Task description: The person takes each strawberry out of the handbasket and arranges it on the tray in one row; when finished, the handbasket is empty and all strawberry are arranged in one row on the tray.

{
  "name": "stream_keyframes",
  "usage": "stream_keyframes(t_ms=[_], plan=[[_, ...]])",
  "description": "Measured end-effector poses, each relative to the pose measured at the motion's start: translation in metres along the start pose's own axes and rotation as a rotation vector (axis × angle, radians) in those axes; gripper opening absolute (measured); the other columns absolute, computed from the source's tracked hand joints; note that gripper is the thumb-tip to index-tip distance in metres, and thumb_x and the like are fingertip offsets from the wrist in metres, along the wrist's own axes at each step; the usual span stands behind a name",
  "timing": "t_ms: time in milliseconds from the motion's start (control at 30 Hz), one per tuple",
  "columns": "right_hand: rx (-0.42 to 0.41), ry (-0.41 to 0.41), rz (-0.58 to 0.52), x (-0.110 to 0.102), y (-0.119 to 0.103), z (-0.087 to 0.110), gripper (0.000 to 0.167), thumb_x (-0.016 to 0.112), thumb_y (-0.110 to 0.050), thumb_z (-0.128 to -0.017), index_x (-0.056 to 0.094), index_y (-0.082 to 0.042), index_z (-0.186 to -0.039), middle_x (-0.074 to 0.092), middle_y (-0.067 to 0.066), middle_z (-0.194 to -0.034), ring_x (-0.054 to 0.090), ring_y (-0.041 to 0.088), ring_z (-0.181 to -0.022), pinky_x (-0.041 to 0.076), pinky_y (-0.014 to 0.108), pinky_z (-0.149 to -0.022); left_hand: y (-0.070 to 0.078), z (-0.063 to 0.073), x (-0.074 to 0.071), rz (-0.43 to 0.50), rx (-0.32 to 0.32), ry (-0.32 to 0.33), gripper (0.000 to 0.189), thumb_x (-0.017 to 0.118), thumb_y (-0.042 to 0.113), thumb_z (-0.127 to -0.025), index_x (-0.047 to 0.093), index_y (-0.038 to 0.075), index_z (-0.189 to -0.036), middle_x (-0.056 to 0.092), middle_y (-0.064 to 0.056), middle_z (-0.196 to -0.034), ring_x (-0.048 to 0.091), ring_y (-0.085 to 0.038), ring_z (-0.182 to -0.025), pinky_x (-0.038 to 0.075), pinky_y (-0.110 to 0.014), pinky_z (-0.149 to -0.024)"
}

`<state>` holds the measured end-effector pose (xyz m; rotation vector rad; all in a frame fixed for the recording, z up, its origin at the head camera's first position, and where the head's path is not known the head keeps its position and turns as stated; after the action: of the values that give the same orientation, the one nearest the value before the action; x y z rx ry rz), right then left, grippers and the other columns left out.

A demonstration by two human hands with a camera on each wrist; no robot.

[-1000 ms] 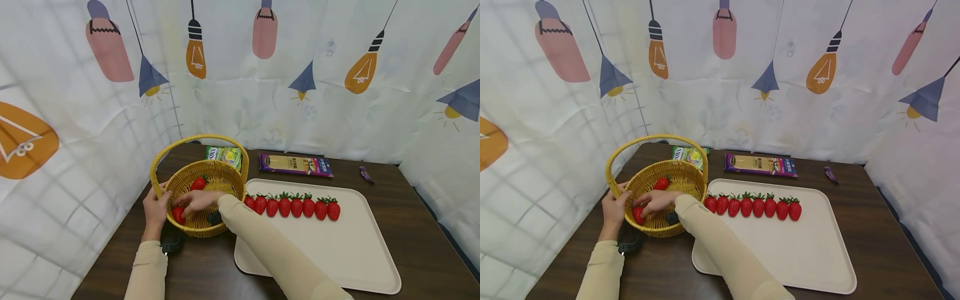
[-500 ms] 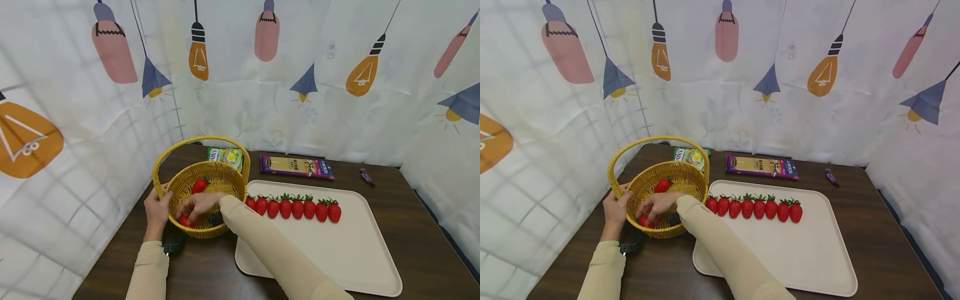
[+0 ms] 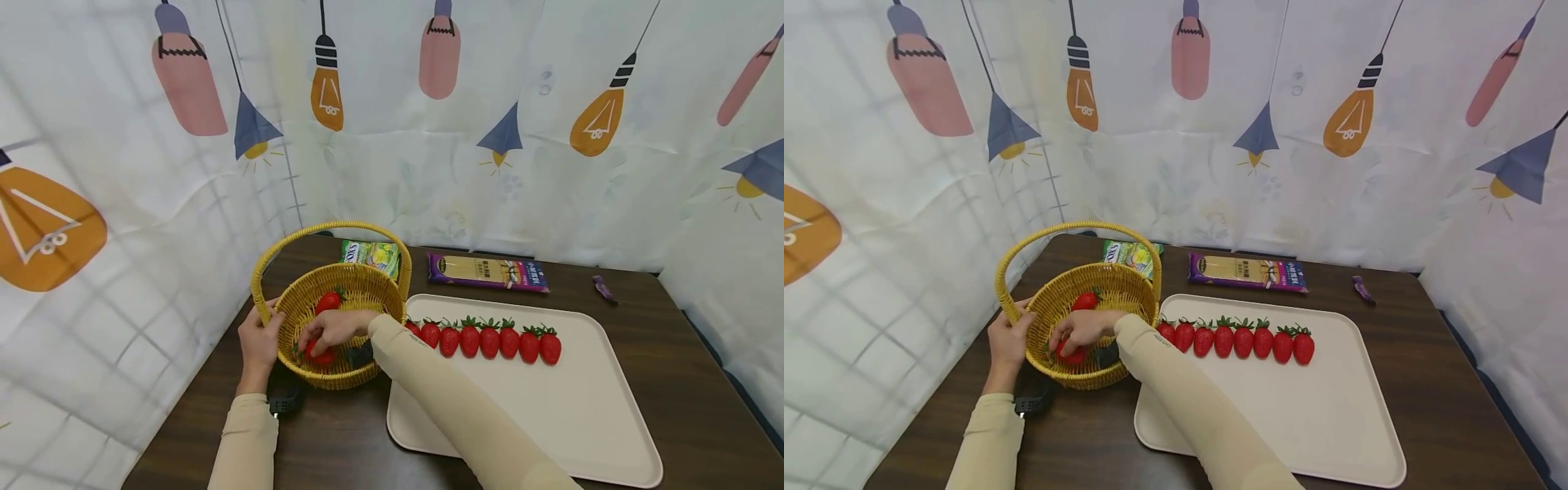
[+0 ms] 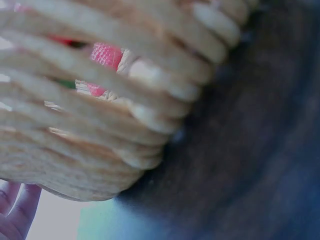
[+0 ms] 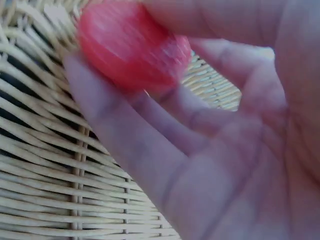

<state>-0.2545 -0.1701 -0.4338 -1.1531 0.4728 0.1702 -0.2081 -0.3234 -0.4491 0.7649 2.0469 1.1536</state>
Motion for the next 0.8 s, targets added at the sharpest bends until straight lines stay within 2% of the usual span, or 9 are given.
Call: stream_keyframes(t_ms=[133,233,333,467,567,700,800], plan=[[0.005,0.037,0.040,-0.009,-0.006,0.010,0.022,0.062,-0.004,-0.093,0.068,-0.007,-0.114,0.067,-0.003,-0.110,0.056,0.005,-0.096,0.046,0.020,-0.084,0.000,-0.002,0.001,0.004,-0.002,-0.008,0.009,0.062,0.003,-0.089,0.059,-0.001,-0.081,0.069,-0.011,-0.118,0.063,-0.023,-0.101,0.043,-0.012,-0.066],[0.007,0.063,0.088,-0.013,-0.010,0.018,0.022,0.061,-0.005,-0.093,0.068,-0.008,-0.114,0.066,-0.004,-0.110,0.055,0.006,-0.098,0.046,0.020,-0.085,0.000,-0.003,0.003,-0.003,-0.004,-0.019,0.010,0.061,0.003,-0.090,0.059,-0.001,-0.081,0.069,-0.012,-0.118,0.063,-0.024,-0.102,0.043,-0.012,-0.066],[-0.010,0.088,0.123,-0.016,-0.014,0.026,0.024,0.061,-0.005,-0.094,0.067,-0.008,-0.116,0.065,-0.005,-0.111,0.054,0.006,-0.100,0.045,0.019,-0.087,0.000,-0.004,0.003,-0.016,-0.007,-0.019,0.010,0.062,0.005,-0.090,0.059,-0.001,-0.082,0.069,-0.012,-0.118,0.063,-0.018,-0.098,0.043,-0.012,-0.064],[-0.046,0.083,0.122,-0.016,-0.014,0.040,0.029,0.059,-0.002,-0.094,0.064,-0.009,-0.122,0.062,-0.005,-0.117,0.053,0.007,-0.103,0.045,0.019,-0.088,0.001,-0.003,0.003,-0.020,-0.001,-0.018,0.011,0.062,0.005,-0.090,0.058,0.000,-0.081,0.069,-0.011,-0.119,0.060,-0.004,-0.092,0.042,-0.014,-0.062],[-0.072,0.089,0.136,-0.015,-0.013,0.052,0.033,0.057,-0.001,-0.094,0.062,-0.009,-0.125,0.061,-0.004,-0.123,0.052,0.007,-0.107,0.045,0.019,-0.090,0.000,-0.002,0.003,-0.025,0.000,-0.024,0.013,0.062,0.006,-0.091,0.058,-0.001,-0.081,0.068,-0.012,-0.120,0.058,-0.001,-0.093,0.043,-0.013,-0.063],[-0.096,0.173,0.162,-0.016,-0.011,0.068,0.034,0.054,-0.001,-0.096,0.063,-0.010,-0.127,0.059,-0.004,-0.128,0.050,0.006,-0.109,0.042,0.019,-0.091,-0.002,0.001,0.002,-0.031,-0.015,-0.028,0.015,0.062,0.008,-0.092,0.058,-0.001,-0.081,0.068,-0.011,-0.121,0.059,-0.004,-0.095,0.042,-0.014,-0.064],[-0.106,0.254,0.118,-0.018,-0.009,0.081,0.034,0.055,-0.002,-0.096,0.064,-0.012,-0.126,0.059,-0.003,-0.129,0.052,0.008,-0.105,0.045,0.021,-0.088,-0.002,0.002,0.003,-0.027,-0.017,-0.030,0.016,0.061,0.008,-0.093,0.057,-0.002,-0.081,0.068,-0.010,-0.122,0.058,-0.003,-0.096,0.041,-0.015,-0.063]])
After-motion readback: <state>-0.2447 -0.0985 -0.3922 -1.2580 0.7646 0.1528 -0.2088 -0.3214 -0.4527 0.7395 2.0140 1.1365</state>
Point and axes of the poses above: each hand's wrist, its own z-axis away from the middle knuckle, its own x-axis out of the palm, y = z × x, the point moved 5 cm from there along -z, towards the middle knuckle
